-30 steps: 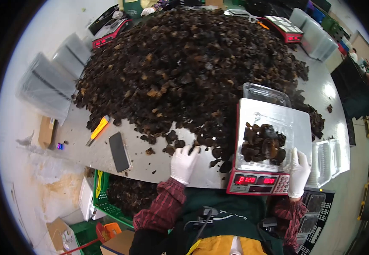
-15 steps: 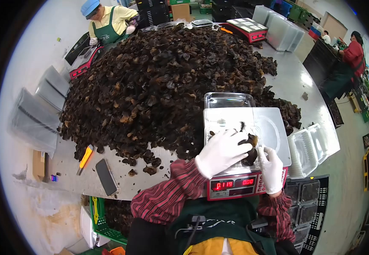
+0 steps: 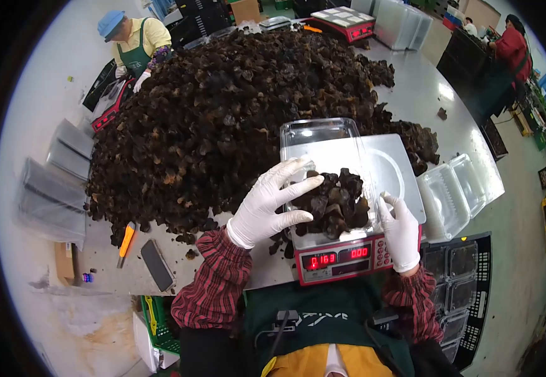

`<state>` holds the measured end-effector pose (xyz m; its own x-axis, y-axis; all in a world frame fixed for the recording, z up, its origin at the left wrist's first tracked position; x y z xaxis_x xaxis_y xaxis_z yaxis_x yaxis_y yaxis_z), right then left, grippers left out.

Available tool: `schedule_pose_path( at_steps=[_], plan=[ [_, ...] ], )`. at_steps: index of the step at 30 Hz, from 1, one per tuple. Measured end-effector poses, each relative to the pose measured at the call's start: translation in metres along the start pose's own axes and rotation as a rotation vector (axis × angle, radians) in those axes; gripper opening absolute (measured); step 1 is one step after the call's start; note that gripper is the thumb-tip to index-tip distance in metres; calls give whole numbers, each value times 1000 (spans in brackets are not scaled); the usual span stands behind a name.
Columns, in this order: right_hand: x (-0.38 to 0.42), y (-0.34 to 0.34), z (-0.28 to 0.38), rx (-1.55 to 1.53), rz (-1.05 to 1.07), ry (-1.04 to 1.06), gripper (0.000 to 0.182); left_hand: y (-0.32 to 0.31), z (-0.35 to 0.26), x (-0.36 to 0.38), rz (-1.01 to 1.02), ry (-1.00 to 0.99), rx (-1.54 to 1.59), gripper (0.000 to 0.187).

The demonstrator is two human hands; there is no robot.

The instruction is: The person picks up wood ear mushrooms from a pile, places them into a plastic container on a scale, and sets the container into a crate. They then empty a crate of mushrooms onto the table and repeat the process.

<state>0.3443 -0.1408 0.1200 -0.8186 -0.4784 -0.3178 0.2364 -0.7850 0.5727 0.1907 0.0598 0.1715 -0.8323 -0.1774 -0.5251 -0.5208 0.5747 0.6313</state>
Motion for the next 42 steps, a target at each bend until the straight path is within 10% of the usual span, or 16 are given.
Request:
schedule_pose_path(
  at_steps=[13, 17, 22, 28, 34, 42],
  plan=[
    [-2, -20, 4, 80, 40, 4, 26, -83, -23, -24, -1, -27, -474, 40],
    [-1, -10, 8, -18, 45, -84, 33, -54, -26, -25, -198, -58, -17, 41],
    [-2, 22, 12, 92, -136, 0, 34, 11, 32, 30, -504, 267, -228, 25],
    [13, 0, 66, 206, 103, 551, 40, -1, 110, 131, -264, 527, -538, 17],
    [14, -19, 58, 304, 318, 568, 19, 11, 127, 150, -645, 831, 44, 8],
    [-14, 0, 62, 93, -113, 431, 13, 5, -5, 25, -493, 116, -152, 15]
  ],
)
Point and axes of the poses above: each hand's wrist, its own x-axis away from the middle knuckle, its own y-axis out of the back of the hand, z = x × y, the point moved 6 cm from there along -x, towards the middle knuckle, and after that the axes turned 7 degrees about -z, right-handed, at the moved point
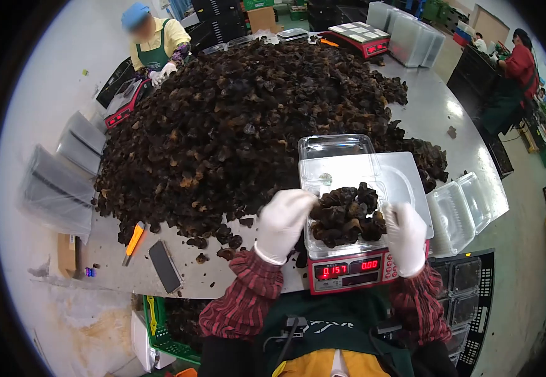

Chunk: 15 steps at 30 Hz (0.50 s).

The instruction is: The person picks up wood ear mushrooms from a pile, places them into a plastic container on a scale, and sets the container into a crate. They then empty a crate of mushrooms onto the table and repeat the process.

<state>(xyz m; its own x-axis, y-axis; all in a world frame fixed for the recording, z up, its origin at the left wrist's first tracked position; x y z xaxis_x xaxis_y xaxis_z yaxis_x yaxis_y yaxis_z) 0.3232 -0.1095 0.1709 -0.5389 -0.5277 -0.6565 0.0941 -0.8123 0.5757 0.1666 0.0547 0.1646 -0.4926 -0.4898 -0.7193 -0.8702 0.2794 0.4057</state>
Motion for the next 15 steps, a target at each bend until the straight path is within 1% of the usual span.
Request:
schedule_pose_path(
  at_steps=[1, 2, 4, 5, 6, 7, 8, 9, 10, 11, 13, 15],
  plan=[
    [0, -8, 0, 45, 36, 41, 10, -15, -4, 1, 182, -78, -61, 16],
    [3, -14, -3, 69, 59, 109, 6, -21, -8, 5, 271, -139, -99, 17],
    [3, -1, -5, 8, -39, 80, 7, -9, -9, 3, 150, -34, -26, 19],
    [5, 7, -23, -4, -70, -79, 10, -1, -3, 5, 101, 32, 50, 21],
    [11, 15, -41, -13, -91, -246, 13, 12, 10, 8, 75, 182, 139, 22],
    [7, 24, -39, -113, -80, -349, 17, 17, 15, 10, 76, 193, 128, 22],
    [7, 28, -44, -137, -58, -427, 18, 20, 18, 10, 77, 201, 119, 22],
    [6, 34, -43, -82, -87, -330, 18, 22, 20, 12, 103, 249, 104, 26],
    [7, 39, -41, -27, -114, -233, 18, 22, 18, 11, 108, 252, 109, 26],
    [9, 42, -41, -22, -110, -240, 18, 22, 13, 9, 107, 188, 62, 27],
    [23, 38, -54, -206, 26, -582, 17, 20, 3, 7, 112, 87, -19, 28],
    [28, 39, -52, -203, 73, -589, 16, 17, 0, 8, 117, 95, -13, 27]
  ],
)
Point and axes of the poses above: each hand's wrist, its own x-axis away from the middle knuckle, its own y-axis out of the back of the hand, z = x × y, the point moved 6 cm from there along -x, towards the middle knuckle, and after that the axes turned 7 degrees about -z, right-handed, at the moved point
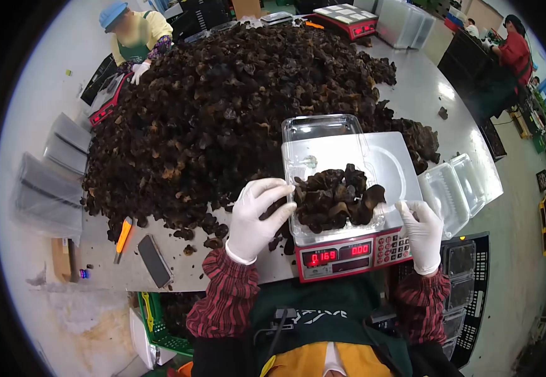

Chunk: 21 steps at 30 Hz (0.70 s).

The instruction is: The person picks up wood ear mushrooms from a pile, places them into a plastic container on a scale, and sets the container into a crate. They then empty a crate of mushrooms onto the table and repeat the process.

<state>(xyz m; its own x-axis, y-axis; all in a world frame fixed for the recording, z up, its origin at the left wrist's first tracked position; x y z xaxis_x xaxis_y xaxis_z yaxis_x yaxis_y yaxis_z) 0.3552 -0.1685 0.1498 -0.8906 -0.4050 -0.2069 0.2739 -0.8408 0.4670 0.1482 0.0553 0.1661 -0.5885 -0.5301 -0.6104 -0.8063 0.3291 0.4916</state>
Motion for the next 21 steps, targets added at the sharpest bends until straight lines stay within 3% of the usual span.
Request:
schedule_pose_path(
  at_steps=[1, 4, 5, 7, 9, 12, 17, 21],
  plan=[
    [2, -2, 0, 9, 33, -1, 15, -3, -1, -2, -2, -8, 6, 25],
    [-1, -24, 7, 85, 102, 113, 13, -19, 19, -13, -70, 219, 80, 18],
    [-6, -34, 3, 99, 115, 182, 14, -24, 26, -15, -61, 318, 105, 16],
    [-10, -48, 13, 170, 78, 415, 13, -35, 35, -19, -60, 321, 109, 16],
    [-13, -64, 9, 277, 202, 550, 12, -46, 45, -19, -48, 371, 148, 18],
    [-18, -61, 8, 327, 303, 526, 14, -46, 55, -20, -42, 396, 189, 21],
    [-17, -25, 17, 105, 55, 381, 20, -21, 94, -15, -99, 491, 154, 20],
    [-14, -9, -7, 18, -76, 204, 15, 1, 101, 2, -52, 331, -50, 14]
  ],
)
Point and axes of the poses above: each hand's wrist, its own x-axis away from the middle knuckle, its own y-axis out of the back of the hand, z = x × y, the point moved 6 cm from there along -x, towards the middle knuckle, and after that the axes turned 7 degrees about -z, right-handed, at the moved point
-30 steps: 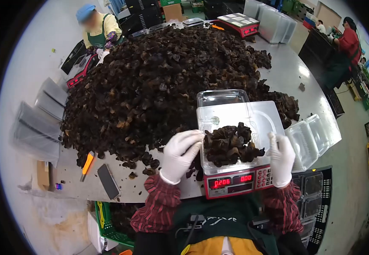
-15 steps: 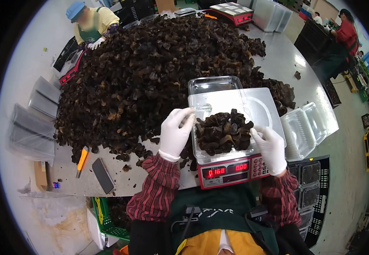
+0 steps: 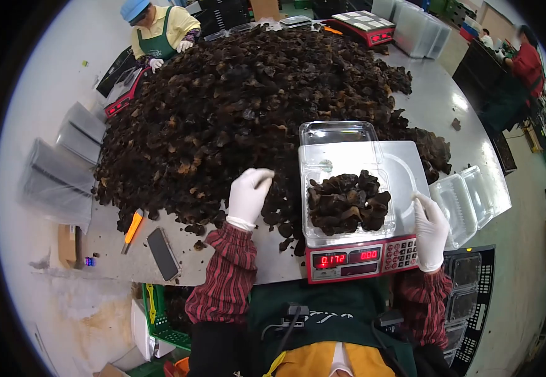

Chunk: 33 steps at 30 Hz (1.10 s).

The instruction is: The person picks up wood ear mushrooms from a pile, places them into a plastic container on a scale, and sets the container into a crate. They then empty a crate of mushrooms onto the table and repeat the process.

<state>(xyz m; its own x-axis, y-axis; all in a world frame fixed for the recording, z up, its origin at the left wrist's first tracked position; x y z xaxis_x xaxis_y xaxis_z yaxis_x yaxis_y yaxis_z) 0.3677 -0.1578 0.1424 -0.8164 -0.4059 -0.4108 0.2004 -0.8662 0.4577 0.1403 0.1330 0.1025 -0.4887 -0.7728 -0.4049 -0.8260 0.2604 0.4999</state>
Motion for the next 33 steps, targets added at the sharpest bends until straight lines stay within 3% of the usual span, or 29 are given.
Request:
schedule_pose_path(
  at_steps=[1, 2, 4, 8, 12, 14, 16, 18, 19, 21, 22, 24, 26, 27, 28, 30, 32, 33],
  plan=[
    [2, 4, 6, 48, -30, -43, 15, 0, 5, 9, 22, -73, -90, 13],
    [3, 4, 6, 44, -27, -41, 15, -1, 8, 20, 105, -5, -139, 14],
    [9, 3, -11, -147, 15, -328, 14, -10, 14, 46, 177, -61, -243, 15],
    [15, -6, -22, -195, 42, -281, 15, -30, 23, 80, 173, -252, -479, 11],
    [17, -5, -19, -199, 41, -299, 15, 3, 9, 55, -80, 26, -28, 12],
    [18, -8, -15, -204, 43, -298, 15, 12, -38, 36, -180, -56, 98, 15],
    [20, -15, -14, -193, 41, -283, 15, -1, -69, 23, -81, -111, 137, 16],
    [23, -20, -10, -170, 77, -301, 17, -19, -96, 12, 45, -341, -34, 17],
    [25, -21, -6, -132, 71, -261, 20, -22, -99, 9, 42, -351, -30, 17],
    [30, -24, -18, -34, 106, -140, 27, -30, -93, -1, 92, -136, 240, 19],
    [33, -27, -22, 4, 140, -60, 32, -30, -83, -8, 38, -79, 221, 16],
    [36, -32, -10, -118, 250, -245, 35, -41, -61, -29, 28, -41, 1, 26],
    [36, -37, -12, -142, 270, -210, 35, -64, -30, -42, 64, 6, 21, 33],
    [36, -39, -10, -224, 317, -324, 34, -67, -30, -47, 101, 55, 40, 40],
    [35, -42, -7, -308, 361, -436, 33, -70, -31, -50, 166, 171, 390, 51],
    [33, -40, -4, -393, 351, -485, 40, -55, -42, -47, 20, 214, 704, 56],
    [38, -40, -11, -560, 356, -661, 56, -34, -53, -31, 26, -33, 851, 43],
    [36, -38, -1, -654, 384, -639, 66, -19, -54, -16, 55, -193, 620, 44]
  ],
)
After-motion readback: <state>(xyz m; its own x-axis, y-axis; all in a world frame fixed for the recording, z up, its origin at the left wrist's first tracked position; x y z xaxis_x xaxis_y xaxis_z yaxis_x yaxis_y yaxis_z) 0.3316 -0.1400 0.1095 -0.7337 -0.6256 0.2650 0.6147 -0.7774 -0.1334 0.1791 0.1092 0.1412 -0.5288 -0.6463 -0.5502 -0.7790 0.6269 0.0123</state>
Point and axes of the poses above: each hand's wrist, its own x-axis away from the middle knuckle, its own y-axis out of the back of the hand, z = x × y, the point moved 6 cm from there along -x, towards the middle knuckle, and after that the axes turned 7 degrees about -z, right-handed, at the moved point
